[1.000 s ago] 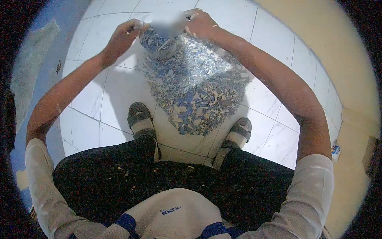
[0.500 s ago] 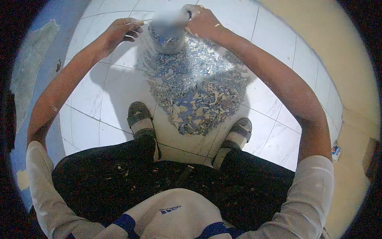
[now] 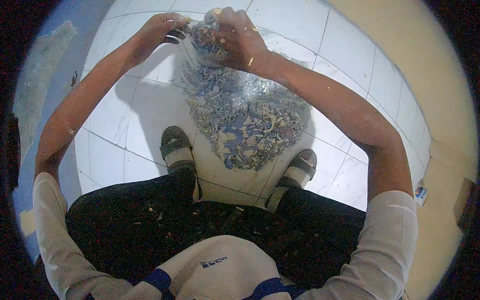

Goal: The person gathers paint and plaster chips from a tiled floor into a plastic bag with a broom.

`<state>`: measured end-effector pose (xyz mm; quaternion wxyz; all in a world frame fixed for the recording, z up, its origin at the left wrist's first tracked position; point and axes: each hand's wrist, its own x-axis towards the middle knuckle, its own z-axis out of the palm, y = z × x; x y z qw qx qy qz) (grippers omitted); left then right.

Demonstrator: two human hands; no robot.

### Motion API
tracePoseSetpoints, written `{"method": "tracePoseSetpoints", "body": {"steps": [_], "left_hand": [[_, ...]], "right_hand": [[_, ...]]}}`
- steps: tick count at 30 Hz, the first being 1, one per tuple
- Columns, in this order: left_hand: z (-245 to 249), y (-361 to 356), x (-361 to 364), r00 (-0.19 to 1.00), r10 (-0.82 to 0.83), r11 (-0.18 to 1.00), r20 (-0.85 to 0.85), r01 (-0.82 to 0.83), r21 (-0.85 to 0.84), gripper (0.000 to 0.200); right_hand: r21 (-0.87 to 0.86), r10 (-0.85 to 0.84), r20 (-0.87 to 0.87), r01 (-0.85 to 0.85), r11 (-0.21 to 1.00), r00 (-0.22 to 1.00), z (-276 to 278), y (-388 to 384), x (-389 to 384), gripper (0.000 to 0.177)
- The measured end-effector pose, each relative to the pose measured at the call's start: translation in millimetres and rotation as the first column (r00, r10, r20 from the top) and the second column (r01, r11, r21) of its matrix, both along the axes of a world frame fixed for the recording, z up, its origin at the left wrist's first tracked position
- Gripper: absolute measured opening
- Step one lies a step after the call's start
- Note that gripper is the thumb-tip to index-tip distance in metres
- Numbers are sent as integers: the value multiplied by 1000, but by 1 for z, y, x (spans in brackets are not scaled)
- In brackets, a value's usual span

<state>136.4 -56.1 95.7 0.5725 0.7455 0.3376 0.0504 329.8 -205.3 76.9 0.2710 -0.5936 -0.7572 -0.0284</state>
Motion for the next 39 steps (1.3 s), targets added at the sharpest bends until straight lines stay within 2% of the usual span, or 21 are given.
{"method": "tracePoseSetpoints", "body": {"steps": [4,7,10,13,14,16,19,20,22,24,26,27,30,33,36,39], "left_hand": [[2,0,-3,997,-75,997,15,74,32,39],[-3,6,-5,990,-141,990,-30,141,-1,43],[-10,9,-6,989,-146,989,-33,145,-29,46],[-8,6,-5,991,-128,992,35,128,16,48],[-7,5,-5,990,-126,992,66,123,40,49],[-17,13,-7,989,-90,996,114,93,-16,49],[-15,13,-5,985,-109,993,135,113,-22,49],[-12,11,-3,982,-129,991,135,131,-11,49],[-9,7,1,983,-75,993,165,89,-81,48],[-11,9,4,981,-55,992,187,75,-100,47],[-19,13,3,976,-67,994,207,83,-68,45],[-17,12,4,977,-44,995,210,61,-77,45],[-14,6,4,973,3,995,229,19,-94,42],[-15,6,6,968,13,996,250,10,-92,39],[-20,10,7,969,20,993,247,8,-114,38],[-21,12,7,965,0,993,262,31,-116,37]], "right_hand": [[-5,55,-24,-55,998,998,13,0,8,73],[-114,60,-169,-80,990,984,19,-1,13,81],[-68,116,-123,-125,990,986,7,1,15,81],[-227,37,-356,-125,966,934,16,1,5,79],[-206,16,-350,-94,974,937,13,4,4,78],[-164,-27,-341,-31,986,940,-4,15,7,75],[-34,51,-705,-105,994,707,-71,52,40,61],[-107,25,-712,-144,984,701,-73,52,44,58],[-250,-31,-721,-218,944,692,-77,53,53,67],[-213,115,-712,-370,904,692,-74,57,53,69],[-261,86,-791,-462,848,605,-61,47,47,69],[-110,208,-831,-519,848,516,-58,44,44,67],[-192,88,-795,-386,902,600,-48,34,35,54],[-211,72,-677,-287,934,732,-48,33,32,52],[-118,128,-571,-235,965,811,-36,25,32,46],[-158,132,-455,-226,961,881,-47,31,34,43]]}}
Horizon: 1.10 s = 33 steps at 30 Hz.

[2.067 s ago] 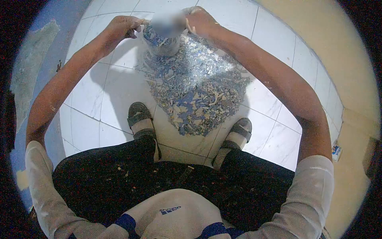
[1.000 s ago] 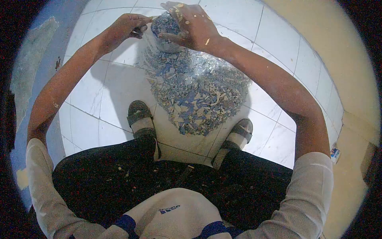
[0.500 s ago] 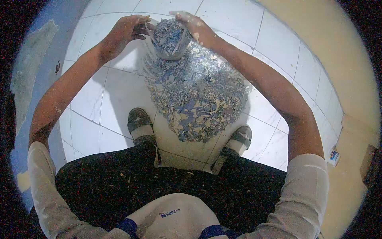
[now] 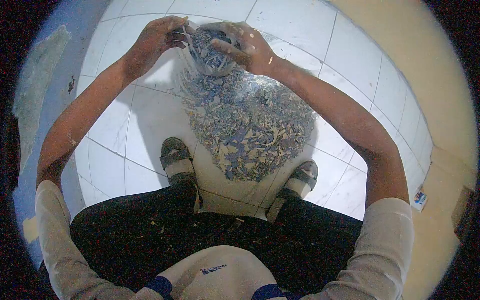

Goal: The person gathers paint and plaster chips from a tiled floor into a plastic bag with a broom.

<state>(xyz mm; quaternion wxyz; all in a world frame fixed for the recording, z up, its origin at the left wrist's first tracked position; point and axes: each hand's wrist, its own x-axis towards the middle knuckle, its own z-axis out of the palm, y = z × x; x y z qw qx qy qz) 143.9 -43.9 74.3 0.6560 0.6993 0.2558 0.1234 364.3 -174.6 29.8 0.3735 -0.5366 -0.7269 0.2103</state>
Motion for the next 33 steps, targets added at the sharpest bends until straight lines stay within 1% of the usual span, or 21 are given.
{"method": "tracePoseSetpoints", "body": {"steps": [2,6,9,10,12,14,17,20,23,26,29,31,33], "left_hand": [[1,1,0,999,-42,999,8,42,14,36],[2,-1,0,999,-3,1000,-32,4,26,35],[3,-3,-1,999,21,1000,-40,-20,24,35],[4,-4,-2,999,21,999,-43,-19,38,35],[5,-4,-2,999,11,999,-42,-9,40,35],[4,-2,-2,999,-6,1000,-37,7,13,35],[5,-2,-3,999,-29,999,-21,29,35,35],[9,-5,-1,998,0,999,-55,2,38,35],[4,-4,-1,999,5,1000,-33,-4,28,35],[6,-4,-1,999,1,1000,-47,1,29,36],[5,-3,-3,1000,-14,1000,-23,15,13,36],[4,-3,-2,999,-2,1000,-38,3,29,36],[3,-2,-2,999,-10,999,-43,12,46,37]], "right_hand": [[56,42,3,-42,998,999,1,-6,-1,42],[99,94,25,-95,990,995,7,-4,1,41],[6,-31,-181,33,999,983,10,7,6,42],[153,6,-100,9,988,995,2,18,15,42],[179,-25,-77,38,983,997,-2,17,20,42],[42,-7,-114,12,999,993,-5,24,24,41],[51,105,-79,-101,994,991,-4,23,22,42],[23,95,-35,-95,995,995,4,15,13,32],[250,120,157,-157,955,980,8,14,10,32],[271,96,269,-171,947,958,2,19,15,38],[3,101,109,-102,995,989,10,16,12,50],[210,151,194,-191,959,969,6,18,14,35],[325,210,191,-264,908,959,2,18,14,38]]}}
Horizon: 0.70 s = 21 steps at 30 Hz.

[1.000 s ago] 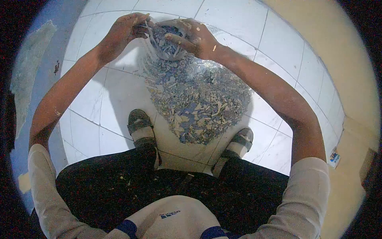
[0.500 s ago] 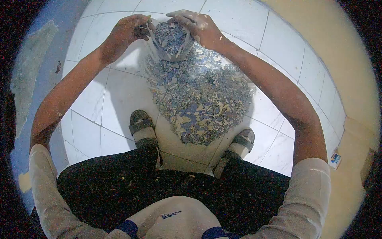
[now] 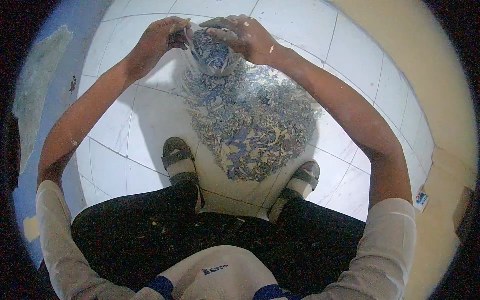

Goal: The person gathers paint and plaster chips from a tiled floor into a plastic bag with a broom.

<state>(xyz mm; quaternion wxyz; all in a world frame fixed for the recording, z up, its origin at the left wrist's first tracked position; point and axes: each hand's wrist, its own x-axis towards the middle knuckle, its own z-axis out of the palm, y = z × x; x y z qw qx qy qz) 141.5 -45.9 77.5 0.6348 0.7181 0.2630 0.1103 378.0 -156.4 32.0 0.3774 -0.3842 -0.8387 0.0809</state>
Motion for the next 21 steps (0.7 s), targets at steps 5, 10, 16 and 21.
{"method": "tracePoseSetpoints", "body": {"steps": [5,10,16,21], "left_hand": [[1,-3,5,1000,-12,1000,-24,12,-7,35],[-1,-4,1,1000,25,998,-3,-24,57,33],[11,-9,2,1000,-27,999,-5,27,27,35],[9,-7,1,1000,-12,1000,8,13,-27,36]], "right_hand": [[36,-145,299,140,989,943,-15,-1,-5,61],[112,-203,621,170,979,757,14,0,-13,52],[-185,-75,-52,64,981,996,29,-8,-3,44],[-235,-443,229,491,839,867,39,-24,19,51]]}}
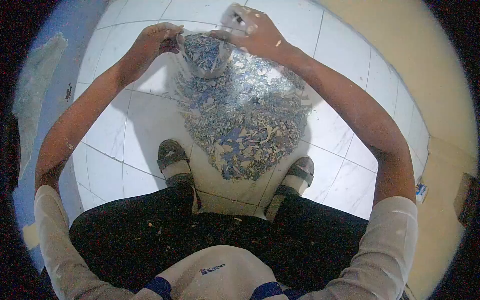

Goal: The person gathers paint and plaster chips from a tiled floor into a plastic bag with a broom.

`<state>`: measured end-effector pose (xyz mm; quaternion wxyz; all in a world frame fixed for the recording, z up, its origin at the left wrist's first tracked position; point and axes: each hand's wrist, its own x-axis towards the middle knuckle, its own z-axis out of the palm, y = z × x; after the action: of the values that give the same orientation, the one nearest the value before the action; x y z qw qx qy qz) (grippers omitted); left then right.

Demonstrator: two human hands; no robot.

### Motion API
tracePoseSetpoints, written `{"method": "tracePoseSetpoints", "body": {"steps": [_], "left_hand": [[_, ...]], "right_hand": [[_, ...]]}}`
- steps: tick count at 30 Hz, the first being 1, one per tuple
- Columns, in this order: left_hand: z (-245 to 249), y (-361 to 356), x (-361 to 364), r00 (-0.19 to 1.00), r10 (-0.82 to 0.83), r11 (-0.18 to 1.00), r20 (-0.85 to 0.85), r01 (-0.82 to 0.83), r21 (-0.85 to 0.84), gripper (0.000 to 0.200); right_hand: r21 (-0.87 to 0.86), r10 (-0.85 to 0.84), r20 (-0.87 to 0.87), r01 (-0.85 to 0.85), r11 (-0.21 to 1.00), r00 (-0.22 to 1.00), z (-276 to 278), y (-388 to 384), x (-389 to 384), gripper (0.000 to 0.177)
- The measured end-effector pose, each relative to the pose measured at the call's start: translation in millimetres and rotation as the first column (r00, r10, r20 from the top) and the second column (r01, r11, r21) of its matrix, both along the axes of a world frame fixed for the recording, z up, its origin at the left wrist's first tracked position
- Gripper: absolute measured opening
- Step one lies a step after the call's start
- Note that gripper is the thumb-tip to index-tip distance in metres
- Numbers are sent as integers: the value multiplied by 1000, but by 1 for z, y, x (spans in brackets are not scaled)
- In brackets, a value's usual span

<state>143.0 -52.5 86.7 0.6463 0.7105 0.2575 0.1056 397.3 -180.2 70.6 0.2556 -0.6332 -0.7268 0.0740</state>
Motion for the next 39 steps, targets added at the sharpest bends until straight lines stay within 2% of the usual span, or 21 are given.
{"method": "tracePoseSetpoints", "body": {"steps": [3,4,7,10,13,15,17,19,22,25,28,31,34,37,39], "left_hand": [[6,-4,0,999,-6,999,-35,8,42,35],[6,-4,2,999,2,999,-43,0,50,35],[6,-6,6,996,15,997,-86,-8,78,34],[9,-6,8,989,22,994,-148,-5,111,34],[10,-7,8,985,39,992,-166,-17,129,34],[13,-10,8,984,42,991,-173,-19,131,34],[11,-8,6,988,15,992,-152,4,128,35],[9,-8,7,988,13,991,-155,8,136,36],[6,-7,10,984,25,989,-174,1,145,39],[7,-6,10,990,-5,989,-144,26,142,39],[6,-6,9,991,-11,987,-130,31,155,39],[8,-6,9,989,5,992,-147,13,126,39],[6,-6,10,987,25,991,-160,-3,135,39],[7,-6,9,988,20,990,-152,2,143,39],[7,-6,7,992,21,990,-122,-3,142,39]], "right_hand": [[-73,-41,-104,34,997,994,-14,-9,10,52],[-168,-80,-81,65,984,993,-21,-10,12,53],[-263,-133,-33,120,957,991,-24,-14,9,54],[-536,-256,-176,126,834,950,18,-20,-6,45],[-527,-309,-330,97,844,892,9,-23,-2,48],[-419,-201,-337,45,907,920,-3,-25,3,43],[-412,-217,-401,36,910,890,-6,-29,5,37],[-503,-349,-514,55,863,784,2,-31,4,29],[-434,-278,-614,-23,900,739,-10,-31,8,24],[-386,-247,-595,-2,923,765,-18,-31,5,23],[-405,-286,-687,-26,914,669,-30,-25,6,28],[-297,-237,-295,147,944,926,-16,-23,-8,25],[-141,-201,-163,179,974,966,-17,-23,-8,31],[-128,-225,-104,212,969,969,-42,-16,2,48],[-166,-201,-179,172,971,963,-48,-13,10,50]]}}
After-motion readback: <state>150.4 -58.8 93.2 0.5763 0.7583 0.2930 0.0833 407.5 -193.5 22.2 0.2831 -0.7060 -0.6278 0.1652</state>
